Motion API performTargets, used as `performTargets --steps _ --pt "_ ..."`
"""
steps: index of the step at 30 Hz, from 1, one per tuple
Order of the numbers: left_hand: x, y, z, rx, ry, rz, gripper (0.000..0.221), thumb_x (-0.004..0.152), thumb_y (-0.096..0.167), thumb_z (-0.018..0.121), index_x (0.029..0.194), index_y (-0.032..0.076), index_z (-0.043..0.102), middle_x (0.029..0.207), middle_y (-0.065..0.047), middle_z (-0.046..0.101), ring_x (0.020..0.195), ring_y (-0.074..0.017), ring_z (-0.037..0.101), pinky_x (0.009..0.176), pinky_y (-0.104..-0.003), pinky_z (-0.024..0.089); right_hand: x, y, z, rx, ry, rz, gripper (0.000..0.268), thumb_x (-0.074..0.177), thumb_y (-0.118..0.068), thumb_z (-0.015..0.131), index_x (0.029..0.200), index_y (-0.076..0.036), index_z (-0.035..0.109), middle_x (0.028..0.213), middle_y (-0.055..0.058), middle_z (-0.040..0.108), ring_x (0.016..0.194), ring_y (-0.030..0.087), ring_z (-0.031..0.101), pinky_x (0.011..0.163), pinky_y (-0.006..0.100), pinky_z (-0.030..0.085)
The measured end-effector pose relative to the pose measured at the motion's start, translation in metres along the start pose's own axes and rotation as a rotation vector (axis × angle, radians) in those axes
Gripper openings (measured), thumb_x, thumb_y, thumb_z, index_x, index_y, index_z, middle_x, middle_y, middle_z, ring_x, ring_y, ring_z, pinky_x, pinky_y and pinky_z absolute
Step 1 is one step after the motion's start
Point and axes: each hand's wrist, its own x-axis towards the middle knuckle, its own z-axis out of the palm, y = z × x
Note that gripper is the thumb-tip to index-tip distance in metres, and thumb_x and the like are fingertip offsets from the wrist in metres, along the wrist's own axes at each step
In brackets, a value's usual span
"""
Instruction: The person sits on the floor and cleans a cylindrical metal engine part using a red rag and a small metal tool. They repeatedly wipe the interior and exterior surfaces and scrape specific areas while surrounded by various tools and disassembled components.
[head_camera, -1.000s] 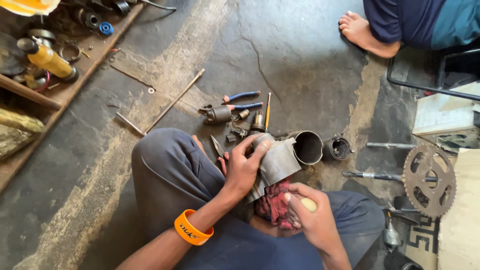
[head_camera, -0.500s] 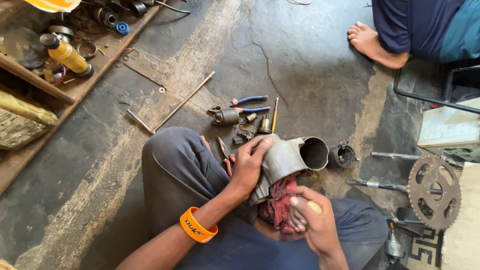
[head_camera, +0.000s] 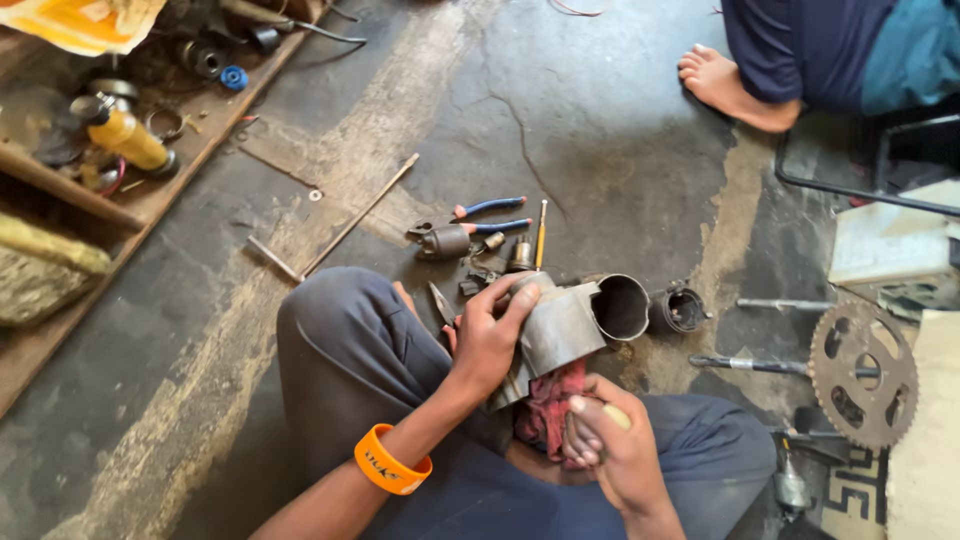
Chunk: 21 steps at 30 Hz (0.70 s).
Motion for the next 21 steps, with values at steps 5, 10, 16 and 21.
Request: performTargets --steps 5,10,16,21 --pt "-0.009 0.008 0.004 0.366 0.032 0.115 0.038 0.092 0.027 0.07 0.119 0.0 0.073 0.104 -0.005 0.077 0.097 -0.0101 0.07 0.088 -0.027 0.054 -0.009 -0.004 0.016 -0.873 0.252 -0.104 0.01 0.091 -0.012 0.066 0.095 -0.002 0.068 0.064 0.0 0.066 0.055 0.0 0.057 0.047 0.022 0.048" --pt "0.0 0.0 0.005 0.06 0.037 0.009 0.036 0.098 0.027 0.065 0.119 -0.001 0.073 0.105 -0.006 0.076 0.095 -0.0109 0.067 0.088 -0.028 0.053 -0.003 -0.011 0.002 -0.289 0.078 -0.011 0.012 0.094 -0.009 0.066 0.099 0.002 0.066 0.064 -0.002 0.061 0.05 0.002 0.05 0.043 0.021 0.04" --pt "-0.004 0.007 0.002 0.116 0.001 0.056 0.036 0.097 0.026 0.065 0.121 -0.001 0.072 0.105 -0.005 0.075 0.096 -0.0102 0.067 0.088 -0.028 0.053 -0.006 -0.003 0.001 -0.341 0.107 -0.017 0.013 0.096 -0.01 0.066 0.096 0.003 0.065 0.061 -0.004 0.056 0.049 0.001 0.048 0.044 0.021 0.042" --pt "-0.01 0.015 0.008 0.286 -0.005 0.149 0.038 0.094 0.025 0.068 0.121 -0.001 0.071 0.107 -0.002 0.074 0.099 -0.0083 0.068 0.089 -0.027 0.053 -0.013 -0.008 0.012 -0.883 0.138 -0.266 0.011 0.095 -0.009 0.066 0.097 0.001 0.068 0.07 -0.006 0.062 0.063 -0.002 0.052 0.053 0.018 0.045"
